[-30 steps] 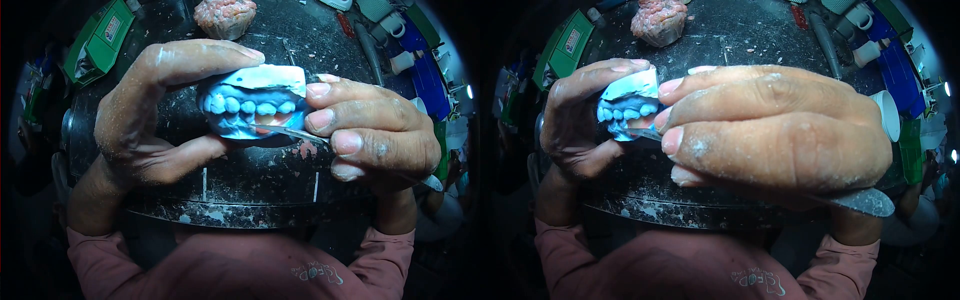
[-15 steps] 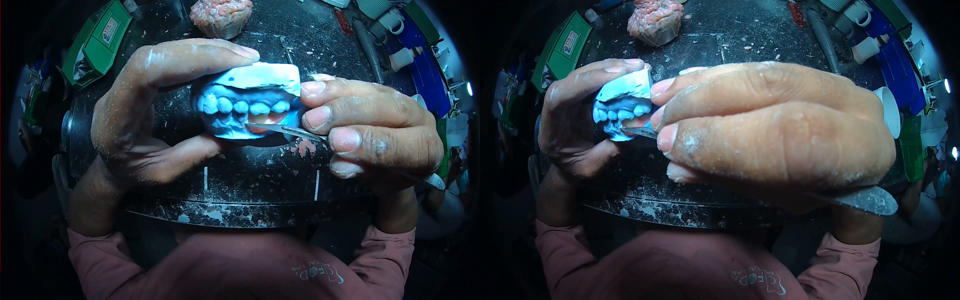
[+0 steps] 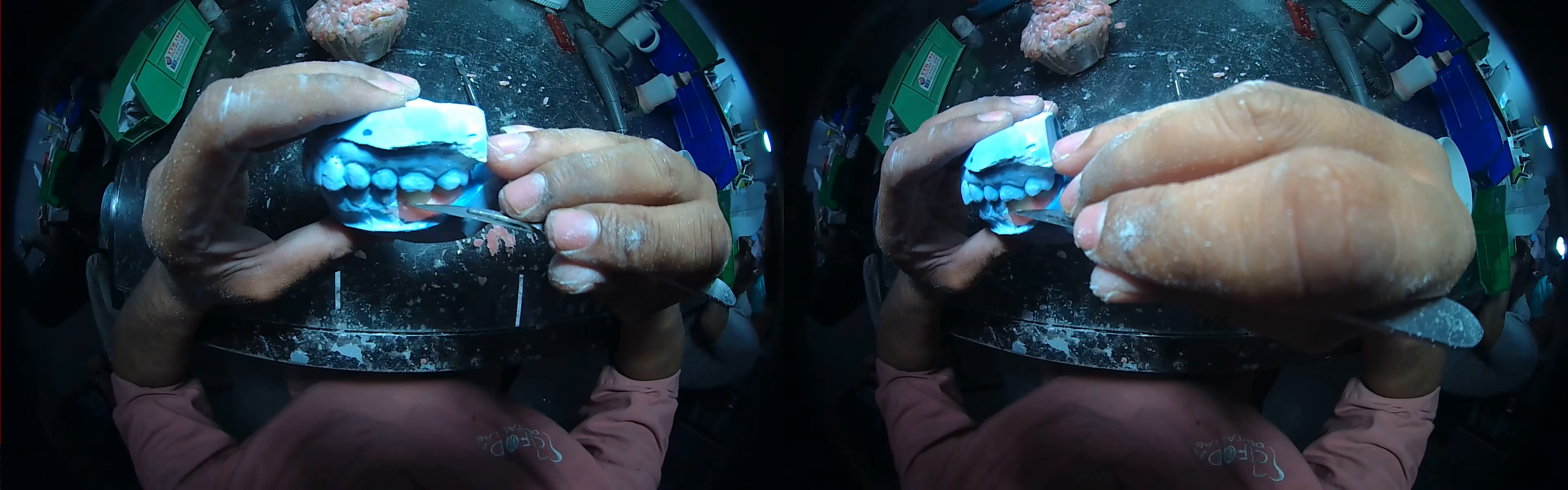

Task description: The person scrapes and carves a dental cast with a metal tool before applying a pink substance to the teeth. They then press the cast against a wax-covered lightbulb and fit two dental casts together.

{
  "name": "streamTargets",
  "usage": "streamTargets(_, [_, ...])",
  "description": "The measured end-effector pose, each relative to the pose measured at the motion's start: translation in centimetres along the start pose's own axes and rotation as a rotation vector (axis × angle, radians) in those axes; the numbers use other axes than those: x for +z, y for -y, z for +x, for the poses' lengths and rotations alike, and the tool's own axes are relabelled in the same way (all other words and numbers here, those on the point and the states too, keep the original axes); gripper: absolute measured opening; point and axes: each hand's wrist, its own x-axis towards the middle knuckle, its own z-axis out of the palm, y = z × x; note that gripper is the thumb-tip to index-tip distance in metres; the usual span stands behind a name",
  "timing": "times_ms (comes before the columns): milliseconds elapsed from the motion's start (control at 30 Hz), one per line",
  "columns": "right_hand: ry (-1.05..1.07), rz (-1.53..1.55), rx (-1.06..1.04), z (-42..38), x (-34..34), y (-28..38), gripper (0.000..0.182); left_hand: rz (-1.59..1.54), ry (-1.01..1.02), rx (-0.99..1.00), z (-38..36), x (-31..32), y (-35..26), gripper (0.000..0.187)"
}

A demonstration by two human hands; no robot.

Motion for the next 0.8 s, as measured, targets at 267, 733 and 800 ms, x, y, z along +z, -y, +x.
streamTargets(267, [-0.031, 0.106, -0.003, -0.3, 0.2, -0.3, 0.027, -0.002, -0.028, -0.017, 0.1, 0.3, -0.2, 0.059])
streamTargets(733, [-0.354, 0.408, -0.042, -1.9, 0.5, -2.9, 0.026, -0.085, -0.051, -0.031, -0.2, 0.2, 0.2, 0.059])
streamTargets(800, [-0.714, 0.321, 0.234, -1.2, 0.3, -2.0, 0.031, -0.059, -0.077, -0.048, -0.3, 0.1, 0.1, 0.059])
